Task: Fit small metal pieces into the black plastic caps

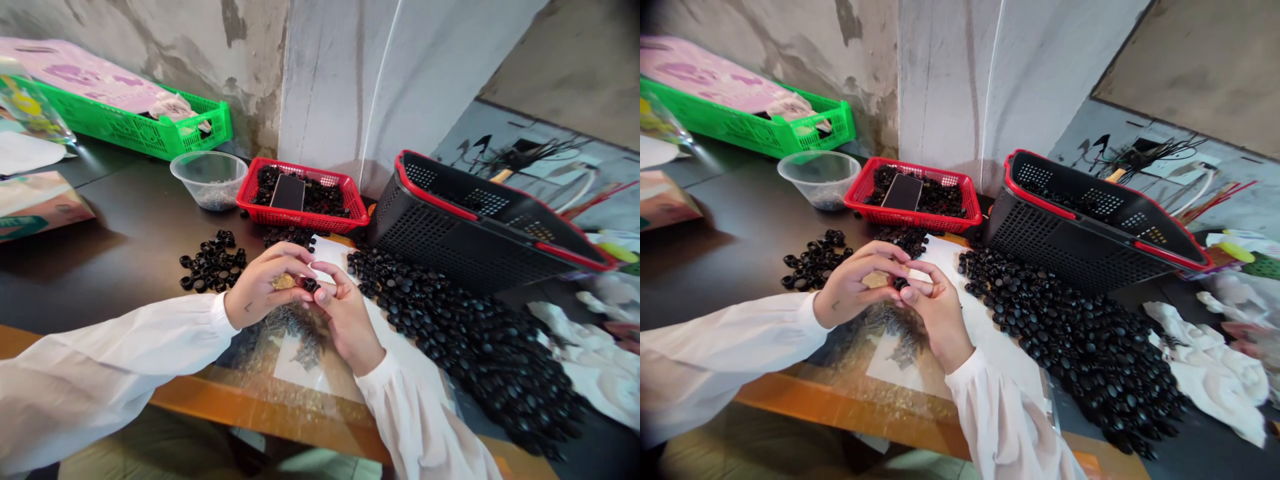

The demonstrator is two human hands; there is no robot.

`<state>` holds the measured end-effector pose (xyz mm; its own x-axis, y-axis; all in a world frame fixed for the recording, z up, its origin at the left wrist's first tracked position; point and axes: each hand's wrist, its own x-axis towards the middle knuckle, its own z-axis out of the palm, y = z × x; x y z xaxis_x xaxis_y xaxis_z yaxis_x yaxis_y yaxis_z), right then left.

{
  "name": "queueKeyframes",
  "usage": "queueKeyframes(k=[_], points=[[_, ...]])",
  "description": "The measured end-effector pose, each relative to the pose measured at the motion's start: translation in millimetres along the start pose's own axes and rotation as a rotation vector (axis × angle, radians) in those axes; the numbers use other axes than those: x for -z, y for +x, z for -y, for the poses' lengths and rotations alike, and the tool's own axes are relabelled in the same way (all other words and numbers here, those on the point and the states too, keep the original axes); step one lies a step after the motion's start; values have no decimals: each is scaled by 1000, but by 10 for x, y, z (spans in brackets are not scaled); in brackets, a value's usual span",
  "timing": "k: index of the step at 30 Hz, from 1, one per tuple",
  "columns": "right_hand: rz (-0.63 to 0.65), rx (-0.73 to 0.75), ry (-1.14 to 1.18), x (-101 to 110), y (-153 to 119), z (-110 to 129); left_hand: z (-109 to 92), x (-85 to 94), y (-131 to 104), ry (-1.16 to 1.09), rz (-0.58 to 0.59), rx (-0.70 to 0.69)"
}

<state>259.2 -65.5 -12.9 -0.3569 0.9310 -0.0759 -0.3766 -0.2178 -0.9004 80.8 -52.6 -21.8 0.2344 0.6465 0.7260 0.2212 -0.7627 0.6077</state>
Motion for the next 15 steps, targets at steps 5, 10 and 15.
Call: queueKeyframes(k=[5, 10, 15], points=[[-1, -11, 32, -11, 9, 1, 16, 18, 1, -5, -2, 29], [-2, -22, 6, -4, 8, -10, 38, 41, -32, -14, 17, 13], [10, 44, 22, -19, 5, -21, 63, 46, -70, -64, 12, 37]])
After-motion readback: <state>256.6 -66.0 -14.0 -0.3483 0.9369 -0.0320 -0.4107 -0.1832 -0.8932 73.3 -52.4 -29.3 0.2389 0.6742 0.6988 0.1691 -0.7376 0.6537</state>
